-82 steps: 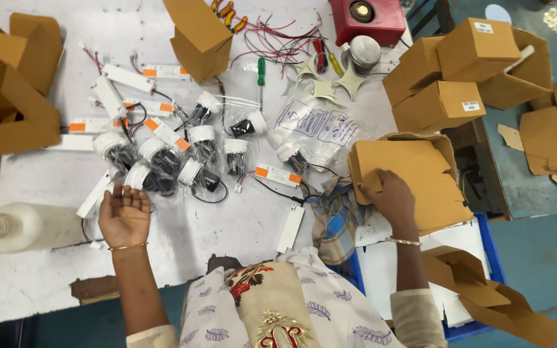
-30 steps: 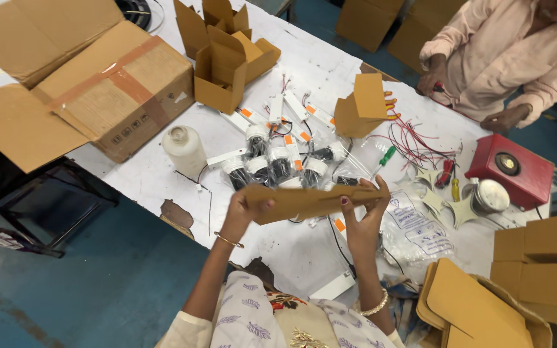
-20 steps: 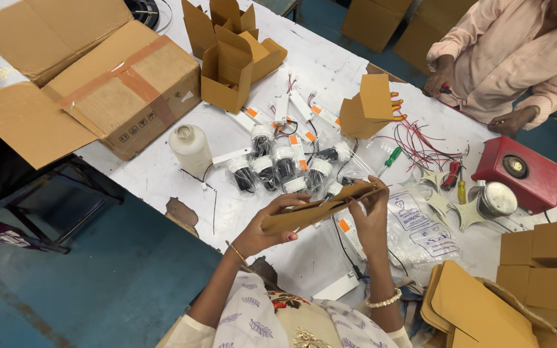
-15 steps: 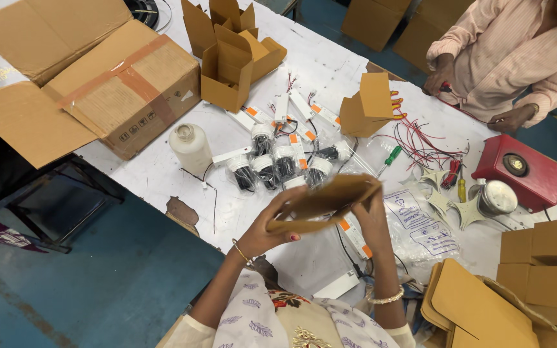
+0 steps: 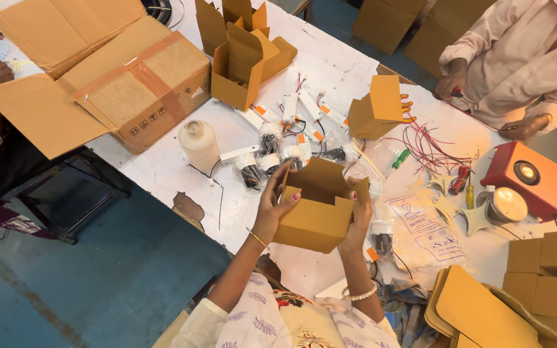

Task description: The person assembles small cardboard boxes and places wrapped electronic components inside them. The person folds the box flaps, picks up a wrapped component, places it inside, and closes the box. This process is repeated multiple times.

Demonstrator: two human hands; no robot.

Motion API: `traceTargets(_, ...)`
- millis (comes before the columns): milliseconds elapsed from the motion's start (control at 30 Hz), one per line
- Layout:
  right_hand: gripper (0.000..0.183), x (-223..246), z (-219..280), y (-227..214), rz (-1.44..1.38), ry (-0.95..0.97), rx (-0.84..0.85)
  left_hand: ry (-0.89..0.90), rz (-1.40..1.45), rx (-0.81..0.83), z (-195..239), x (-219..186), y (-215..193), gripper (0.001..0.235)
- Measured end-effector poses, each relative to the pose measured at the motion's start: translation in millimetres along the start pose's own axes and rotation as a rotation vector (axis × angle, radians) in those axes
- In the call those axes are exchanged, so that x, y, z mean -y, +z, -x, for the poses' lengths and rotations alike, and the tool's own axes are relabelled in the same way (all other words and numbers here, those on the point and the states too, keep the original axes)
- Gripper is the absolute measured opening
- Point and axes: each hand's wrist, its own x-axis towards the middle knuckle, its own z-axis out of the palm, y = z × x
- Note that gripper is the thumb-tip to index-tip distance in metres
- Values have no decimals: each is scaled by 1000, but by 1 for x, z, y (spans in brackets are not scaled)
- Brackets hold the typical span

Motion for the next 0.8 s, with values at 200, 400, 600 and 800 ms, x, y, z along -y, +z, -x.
traceTargets(200, 53, -3, -1, -1, -12, 132, 122, -151, 174, -124, -5, 39, -18, 75)
traceTargets(400, 94, 0, -2, -9, 185, 413, 194, -89, -15, -193, -9, 70, -24, 80)
traceTargets(600, 93, -17, -13, -6, 197, 287, 241, -44, -77, -170, -35, 96, -49, 81)
traceTargets(800, 37, -66, -36, -39, 550, 95, 441, -61, -171, -235, -52, 135, -66, 81)
